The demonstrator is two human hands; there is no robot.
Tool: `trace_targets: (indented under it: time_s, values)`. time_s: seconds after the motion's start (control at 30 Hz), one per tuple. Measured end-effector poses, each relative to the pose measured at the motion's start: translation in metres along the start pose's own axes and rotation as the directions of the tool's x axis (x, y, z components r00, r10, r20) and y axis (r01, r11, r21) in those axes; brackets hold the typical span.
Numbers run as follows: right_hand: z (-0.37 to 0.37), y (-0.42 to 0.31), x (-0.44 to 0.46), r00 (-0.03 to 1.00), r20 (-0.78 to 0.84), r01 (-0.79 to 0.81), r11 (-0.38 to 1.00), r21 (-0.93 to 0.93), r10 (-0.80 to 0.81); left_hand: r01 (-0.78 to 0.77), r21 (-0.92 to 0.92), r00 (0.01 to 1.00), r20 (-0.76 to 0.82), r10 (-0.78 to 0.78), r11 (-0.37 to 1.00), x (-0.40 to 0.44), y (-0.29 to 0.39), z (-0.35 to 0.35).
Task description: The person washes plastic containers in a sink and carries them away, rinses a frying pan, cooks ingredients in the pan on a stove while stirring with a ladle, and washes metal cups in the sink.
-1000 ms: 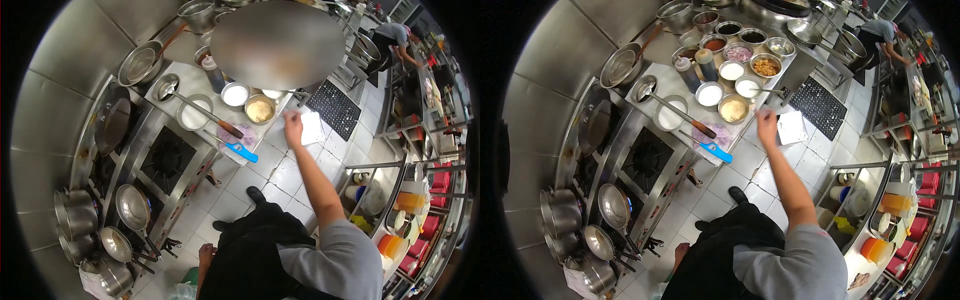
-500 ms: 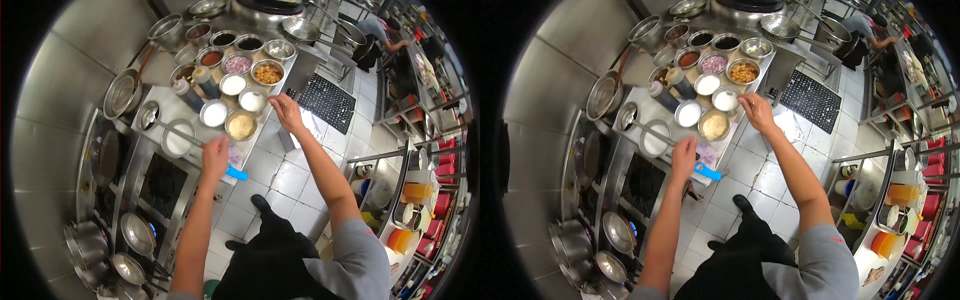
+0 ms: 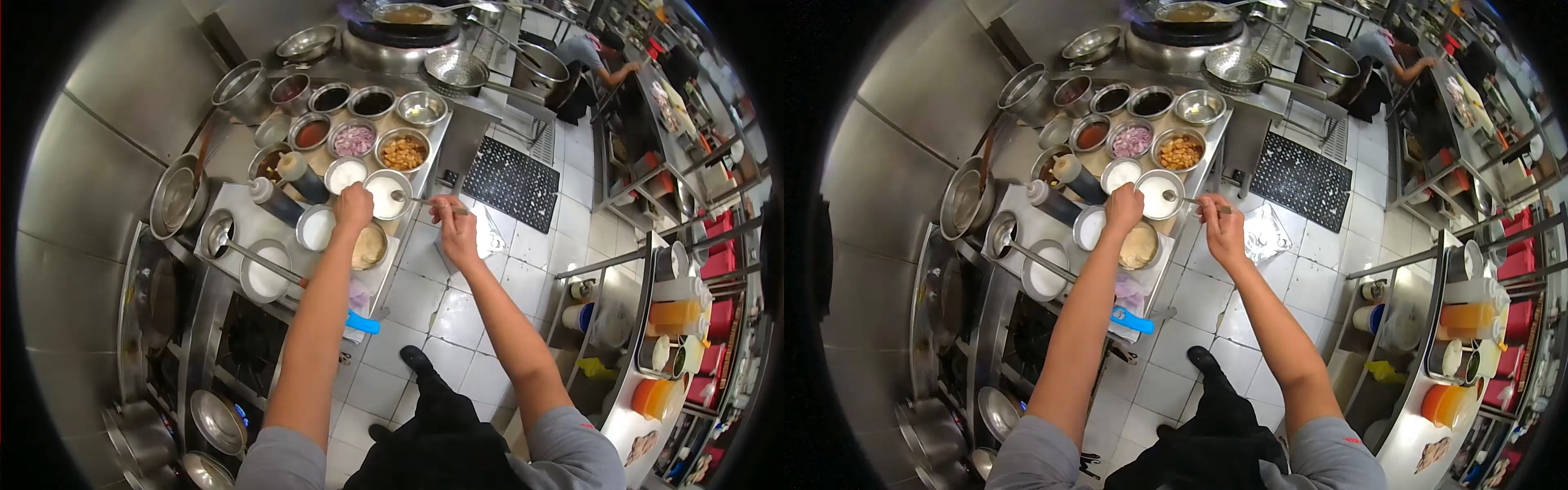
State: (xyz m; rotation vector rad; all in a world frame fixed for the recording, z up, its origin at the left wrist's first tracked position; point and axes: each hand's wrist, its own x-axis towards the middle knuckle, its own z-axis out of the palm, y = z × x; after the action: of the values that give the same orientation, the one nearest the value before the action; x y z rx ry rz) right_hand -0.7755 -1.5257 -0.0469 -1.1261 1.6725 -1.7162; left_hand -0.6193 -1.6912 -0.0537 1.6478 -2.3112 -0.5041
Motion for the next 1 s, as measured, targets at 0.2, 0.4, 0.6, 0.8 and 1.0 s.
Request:
trace_targets:
  time_s: [0.2, 0.4, 0.6, 0.8, 1.0]
  values:
    - [0.010, -0.071, 0.004, 0.982, 0.100, 0.173, 0.980, -0.100, -0.163, -0.212, -0.107, 0.976, -0.074, 0.204, 0.971, -0.047, -0.020, -0.067]
    - [0.072, -0.109, -0.062, 0.946, 0.317, -0.138, 0.968, 0.209, 0.067, -0.108, -0.190, 0.977, -0.200, 0.069, 0.976, -0.163, -0.085, -0.140]
    - [0.176, -0.130, -0.155, 0.793, 0.607, -0.188, 0.968, 0.165, 0.051, 0.194, -0.198, 0.932, -0.270, -0.243, 0.961, -0.304, -0.181, -0.200]
    - [0.283, -0.160, -0.252, 0.592, 0.801, -0.323, 0.937, 0.132, 0.091, 0.440, -0.197, 0.810, -0.335, -0.482, 0.876, -0.436, -0.279, -0.240]
    - [0.378, -0.190, -0.359, 0.399, 0.917, -0.302, 0.948, 0.103, 0.028, 0.560, -0.201, 0.707, -0.390, -0.590, 0.804, -0.541, -0.354, -0.274]
